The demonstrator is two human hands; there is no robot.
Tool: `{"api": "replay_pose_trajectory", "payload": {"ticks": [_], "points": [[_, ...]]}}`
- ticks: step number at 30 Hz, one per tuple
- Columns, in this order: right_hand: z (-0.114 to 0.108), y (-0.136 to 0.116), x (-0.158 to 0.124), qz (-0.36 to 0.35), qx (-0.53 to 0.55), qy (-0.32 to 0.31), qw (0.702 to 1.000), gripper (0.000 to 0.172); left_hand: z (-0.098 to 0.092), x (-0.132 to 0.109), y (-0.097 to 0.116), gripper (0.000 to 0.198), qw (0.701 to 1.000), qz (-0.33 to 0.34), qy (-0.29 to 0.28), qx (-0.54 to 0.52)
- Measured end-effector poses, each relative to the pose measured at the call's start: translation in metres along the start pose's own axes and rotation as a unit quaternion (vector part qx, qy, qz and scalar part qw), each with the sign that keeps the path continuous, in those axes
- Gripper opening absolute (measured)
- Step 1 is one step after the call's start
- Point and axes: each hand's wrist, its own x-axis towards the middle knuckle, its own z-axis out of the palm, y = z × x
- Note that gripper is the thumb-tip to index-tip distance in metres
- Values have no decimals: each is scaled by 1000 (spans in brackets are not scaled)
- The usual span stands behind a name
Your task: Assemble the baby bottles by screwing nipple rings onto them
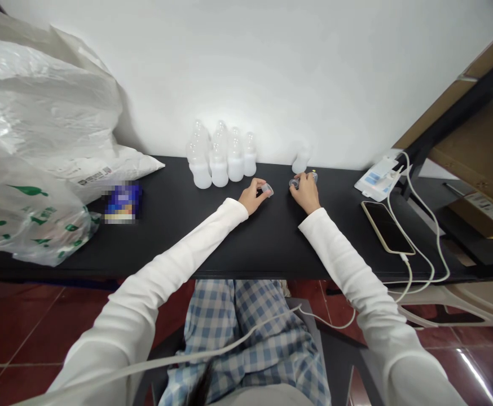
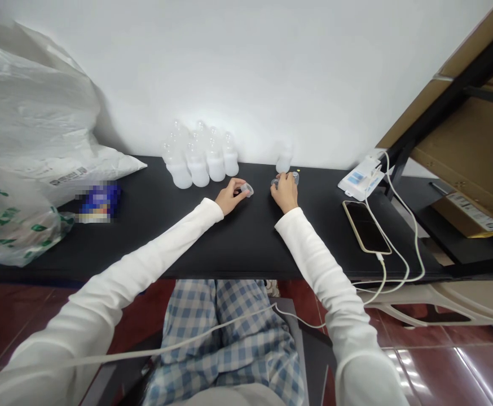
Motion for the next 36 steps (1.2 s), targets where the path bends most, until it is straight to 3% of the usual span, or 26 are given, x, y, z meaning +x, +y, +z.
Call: {"api": "replay_pose_trajectory", "payload": {"ticks": [5,10,13,16,18,21,23,27,31,33,36], "points": [[-2,-6,-1,4,-18,45,999,47,2,0,-3,29,996,5,-4,84],[-10,-9,-1,65,-67,88,992,34,4,0,-4,36,989,13,-11,150],[-12,-3,0,85,-118,98,985,32,5,-1,-5,42,987,31,12,157],[-10,5,1,100,-141,110,979,34,3,-3,-2,29,983,70,38,163],[-7,9,1,108,-142,116,977,37,1,-5,3,19,975,122,13,183],[-4,12,2,106,-123,119,980,40,-2,-7,8,22,954,183,-68,228],[-4,11,2,86,-103,126,983,38,-2,-7,7,28,948,180,-95,246],[-13,0,1,6,-58,145,988,36,0,-4,-2,40,962,143,-89,216],[-22,-15,-3,-104,-27,89,990,34,2,-3,-4,45,966,134,-77,210],[-23,-21,-6,-168,-8,33,985,34,1,-4,-1,43,968,114,-29,223],[-19,-28,-10,-234,7,-32,972,36,-4,-4,6,39,965,68,102,231]]}}
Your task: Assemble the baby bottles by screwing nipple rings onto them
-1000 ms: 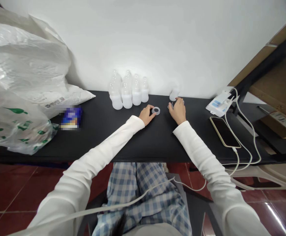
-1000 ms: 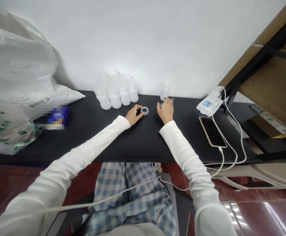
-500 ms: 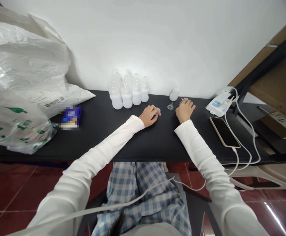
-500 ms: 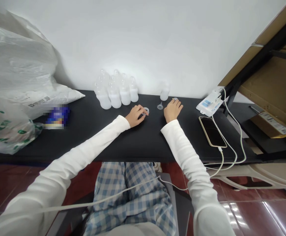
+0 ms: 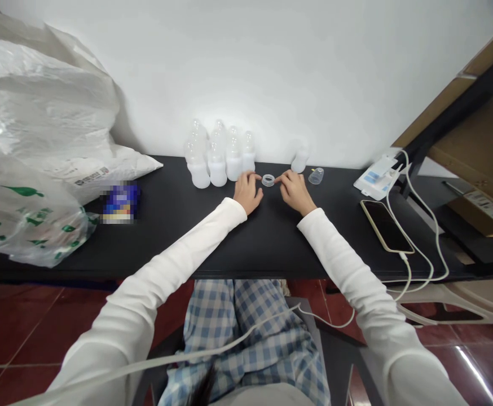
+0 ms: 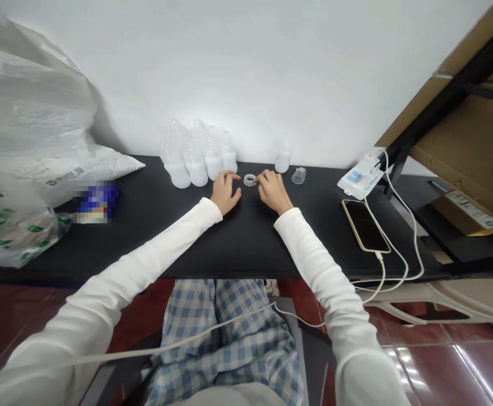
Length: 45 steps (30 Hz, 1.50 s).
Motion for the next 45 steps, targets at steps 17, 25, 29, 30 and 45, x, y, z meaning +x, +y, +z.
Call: {"api": "replay_pose_trajectory", "payload": {"ticks": [17,25,29,30,45], "points": [[12,-3,-1,-28,-19,-47,998,34,-71,5,-61,80,910,-228,344,-26],[9,-5,-1,-27,-13,-39,999,33,-56,15,-88,67,884,-374,259,-106],[9,-5,-1,-30,-12,-31,999,32,-56,15,-93,61,878,-379,273,-107],[9,-5,-1,-30,-12,-29,999,32,-56,14,-91,60,875,-381,278,-105],[14,-20,3,132,324,176,920,55,-56,-18,-22,58,997,41,54,45]]}}
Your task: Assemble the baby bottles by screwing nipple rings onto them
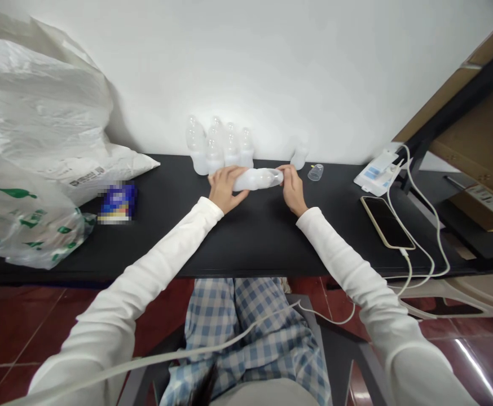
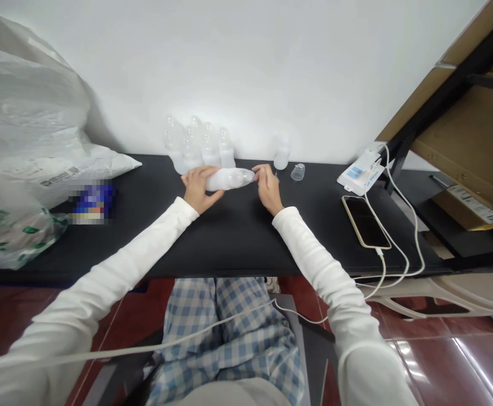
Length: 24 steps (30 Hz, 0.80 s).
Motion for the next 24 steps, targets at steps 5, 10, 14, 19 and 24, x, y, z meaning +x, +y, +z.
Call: {"api": "replay_pose_trajectory", "payload": {"ticks": [5,10,14,19,24], "points": [[5,2,3,81,122,36,989,71,17,2,21,53,998,28,-47,26],[4,7,9,71,61,80,992,52,36,10,24,50,998,62,-10,17],[-1,17,15,133,42,137,981,43,53,18,14,50,981,181,28,-62],[-7,15,12,175,61,116,976,36,54,16,5,62,968,192,50,-153],[-6,6,7,139,42,101,984,34,42,10,4,75,983,30,-26,-177]]}}
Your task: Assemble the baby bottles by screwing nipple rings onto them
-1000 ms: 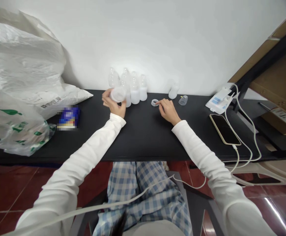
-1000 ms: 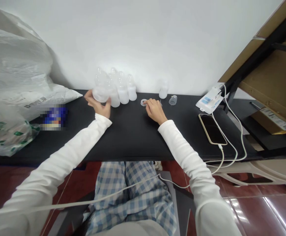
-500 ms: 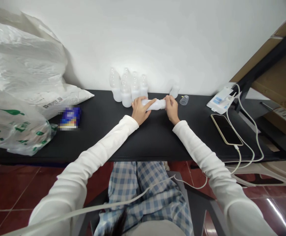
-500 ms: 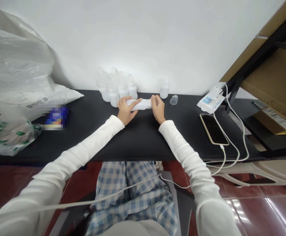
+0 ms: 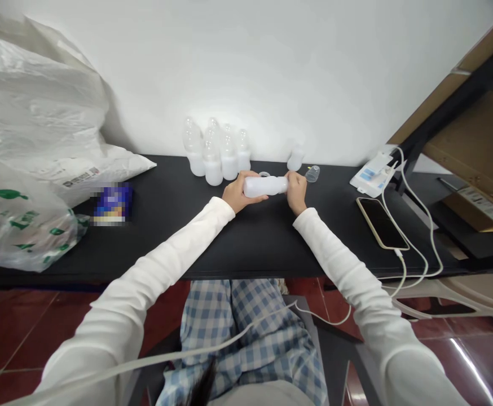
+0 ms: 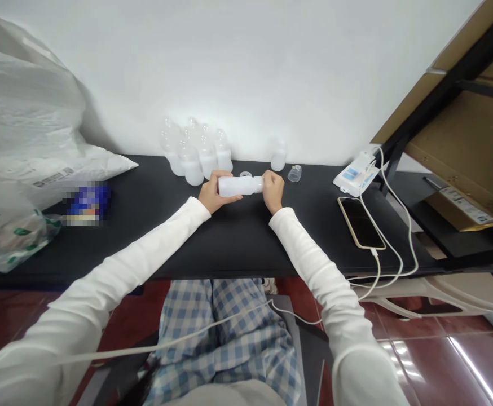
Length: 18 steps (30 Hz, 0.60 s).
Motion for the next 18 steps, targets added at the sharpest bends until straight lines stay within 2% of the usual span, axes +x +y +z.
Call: {"api": "replay_pose_trajectory", "payload": {"ticks": [3,8,10,13,15,18], "points": [[1,-1,-2,-26,-20,4,999,35,-3,0,4,79,998,-65,-13,-21],[-1,-2,-8,-119,-80,21,989,39,-5,4,13,52,982,-153,26,-104],[-4,-2,-9,-175,-120,16,977,41,-4,5,14,48,960,-218,15,-174],[-12,-2,-7,-292,-175,-42,939,39,-3,9,10,58,905,-324,-40,-272],[-17,-3,-4,-361,-184,-89,910,37,-3,12,6,62,876,-360,-58,-317],[-21,-7,0,-413,-173,-128,885,31,-5,18,4,64,838,-401,-49,-367]]}}
